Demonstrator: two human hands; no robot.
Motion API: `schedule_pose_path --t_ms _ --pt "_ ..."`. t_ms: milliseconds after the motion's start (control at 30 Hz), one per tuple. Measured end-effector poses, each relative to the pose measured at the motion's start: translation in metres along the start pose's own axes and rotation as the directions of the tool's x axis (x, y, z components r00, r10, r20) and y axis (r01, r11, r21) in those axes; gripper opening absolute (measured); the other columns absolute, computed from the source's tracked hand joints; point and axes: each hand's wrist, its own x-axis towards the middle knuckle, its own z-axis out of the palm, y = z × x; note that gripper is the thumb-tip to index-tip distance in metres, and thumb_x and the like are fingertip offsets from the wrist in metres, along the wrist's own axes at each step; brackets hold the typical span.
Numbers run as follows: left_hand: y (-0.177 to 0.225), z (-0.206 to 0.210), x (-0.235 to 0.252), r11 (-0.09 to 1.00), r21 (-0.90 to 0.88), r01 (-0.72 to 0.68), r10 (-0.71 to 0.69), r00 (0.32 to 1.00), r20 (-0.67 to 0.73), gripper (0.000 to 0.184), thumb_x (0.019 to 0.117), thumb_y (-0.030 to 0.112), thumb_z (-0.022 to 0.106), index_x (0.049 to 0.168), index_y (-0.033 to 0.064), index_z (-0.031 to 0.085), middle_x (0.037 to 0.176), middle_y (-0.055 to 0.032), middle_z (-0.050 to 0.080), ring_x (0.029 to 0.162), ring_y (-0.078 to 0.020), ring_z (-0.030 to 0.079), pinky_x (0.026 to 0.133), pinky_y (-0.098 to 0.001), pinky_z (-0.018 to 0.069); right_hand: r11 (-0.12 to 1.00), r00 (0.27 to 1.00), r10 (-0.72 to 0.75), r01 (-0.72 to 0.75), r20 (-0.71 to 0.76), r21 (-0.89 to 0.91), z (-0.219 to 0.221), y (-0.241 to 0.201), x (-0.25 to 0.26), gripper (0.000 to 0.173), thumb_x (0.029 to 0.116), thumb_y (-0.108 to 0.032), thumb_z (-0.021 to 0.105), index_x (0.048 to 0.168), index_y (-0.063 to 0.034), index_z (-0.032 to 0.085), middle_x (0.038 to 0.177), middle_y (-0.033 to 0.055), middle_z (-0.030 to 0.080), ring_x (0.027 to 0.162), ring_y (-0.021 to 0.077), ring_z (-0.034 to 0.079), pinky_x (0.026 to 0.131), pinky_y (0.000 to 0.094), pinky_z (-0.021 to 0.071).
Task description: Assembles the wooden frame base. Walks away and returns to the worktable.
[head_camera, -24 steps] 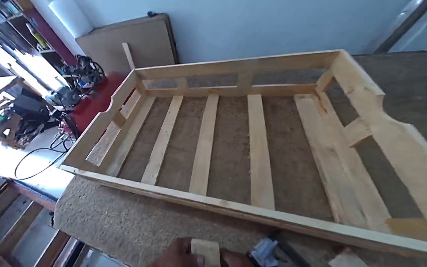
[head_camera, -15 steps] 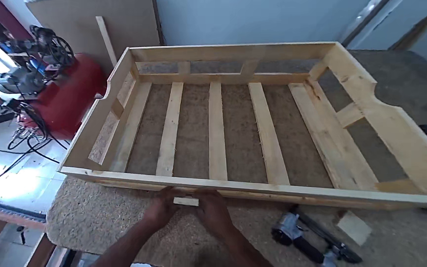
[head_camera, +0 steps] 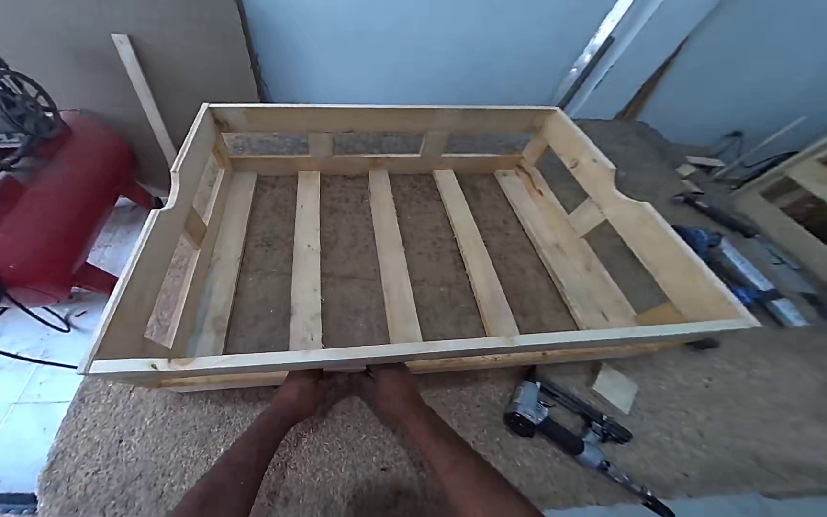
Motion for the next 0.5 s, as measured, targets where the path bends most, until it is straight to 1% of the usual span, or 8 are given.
schedule_pose_path --t_ms 33,133,233,300,367,400,433,500 --pt "0.001 0.001 0.0 1.0 -0.005 0.006 -0.006 1.0 -0.019 0.043 0.101 0.041 0.063 0.125 0.0061 0.071 0.125 -0.0118 0.071 0.124 -0.0215 0.063 0.113 -0.0437 0.0444 1.0 1.0 0.002 -0.002 0.003 0.003 -0.001 -0.001 0.0 0.047 0.1015 -0.045 0.058 0.115 -0.0036 0.075 0.122 0.0178 0.072 0.124 0.0351 0.064 0.112 0.0541 0.043" --pt "0.002 0.005 -0.001 1.0 -0.023 0.016 -0.017 0.998 -0.06 0.037 0.1012 0.037 0.064 0.116 0.0053 0.074 0.117 -0.0124 0.074 0.117 -0.0221 0.067 0.108 -0.0447 0.0478 0.996 0.997 0.075 -0.076 0.013 0.042 -0.008 0.005 -0.016 0.051 0.1012 -0.043 0.059 0.135 -0.005 0.066 0.138 0.0163 0.064 0.137 0.0317 0.053 0.12 0.0487 0.0345" --pt "0.001 0.007 0.001 0.998 -0.06 0.015 -0.02 0.996 -0.088 0.033 0.1001 0.035 0.067 0.112 0.0054 0.076 0.113 -0.0105 0.075 0.113 -0.0195 0.068 0.106 -0.0425 0.0496 0.968 0.963 0.231 -0.213 -0.139 0.134 -0.021 0.05 -0.064 0.054 0.1021 -0.038 0.058 0.144 -0.0048 0.057 0.148 0.0173 0.056 0.141 0.0318 0.05 0.119 0.049 0.0383" --pt "0.003 0.008 0.001 0.996 -0.092 0.008 -0.018 0.993 -0.116 0.032 0.0988 0.033 0.069 0.113 0.0052 0.075 0.112 -0.0091 0.075 0.112 -0.0164 0.068 0.105 -0.0393 0.0508 0.943 0.886 0.333 -0.321 -0.323 0.091 -0.029 0.11 -0.109 0.051 0.1021 -0.029 0.057 0.145 -0.0009 0.055 0.147 0.0238 0.054 0.139 0.0393 0.051 0.117 0.0562 0.0395" --pt "0.005 0.009 -0.003 0.994 -0.11 0.01 -0.024 0.992 -0.125 0.031 0.0986 0.031 0.069 0.114 0.0039 0.074 0.113 -0.0094 0.075 0.112 -0.0151 0.068 0.106 -0.0375 0.0507 0.886 0.752 0.427 -0.458 -0.502 0.068 -0.039 0.173 -0.154 0.054 0.0933 -0.016 0.067 0.141 0.005 0.055 0.142 0.0317 0.054 0.132 0.0482 0.053 0.11 0.0629 0.0433" --pt "0.007 0.01 -0.005 0.994 -0.113 0.01 -0.025 0.992 -0.127 0.031 0.0985 0.03 0.069 0.115 0.0039 0.074 0.114 -0.0095 0.074 0.113 -0.0146 0.068 0.106 -0.0369 0.0506 0.843 0.713 0.49 -0.534 -0.501 0.064 -0.045 0.2 -0.172 0.062 0.0875 -0.013 0.073 0.143 0.0057 0.052 0.142 0.0342 0.052 0.132 0.0512 0.052 0.109 0.0651 0.043" --pt "0.01 0.009 -0.008 0.994 -0.107 0.005 -0.019 0.991 -0.13 0.032 0.0988 0.029 0.068 0.116 0.0026 0.073 0.116 -0.0109 0.074 0.114 -0.0157 0.068 0.107 -0.0372 0.0497 0.803 0.709 0.551 -0.594 -0.44 0.048 -0.052 0.222 -0.185 0.072 0.0839 -0.012 0.076 0.147 0.0053 0.047 0.145 0.036 0.049 0.134 0.0531 0.049 0.111 0.0656 0.0404" --pt "0.017 0.005 -0.009 0.997 -0.079 0.017 -0.027 0.992 -0.121 0.034 0.0996 0.029 0.067 0.119 0.0008 0.072 0.12 -0.0141 0.072 0.119 -0.0193 0.066 0.111 -0.0395 0.0465 0.77 0.762 0.602 -0.633 -0.238 -0.079 -0.07 0.245 -0.191 0.084 0.0836 -0.015 0.075 0.155 0.0043 0.035 0.142 0.0363 0.052 0.133 0.0524 0.051 0.112 0.0632 0.0397"
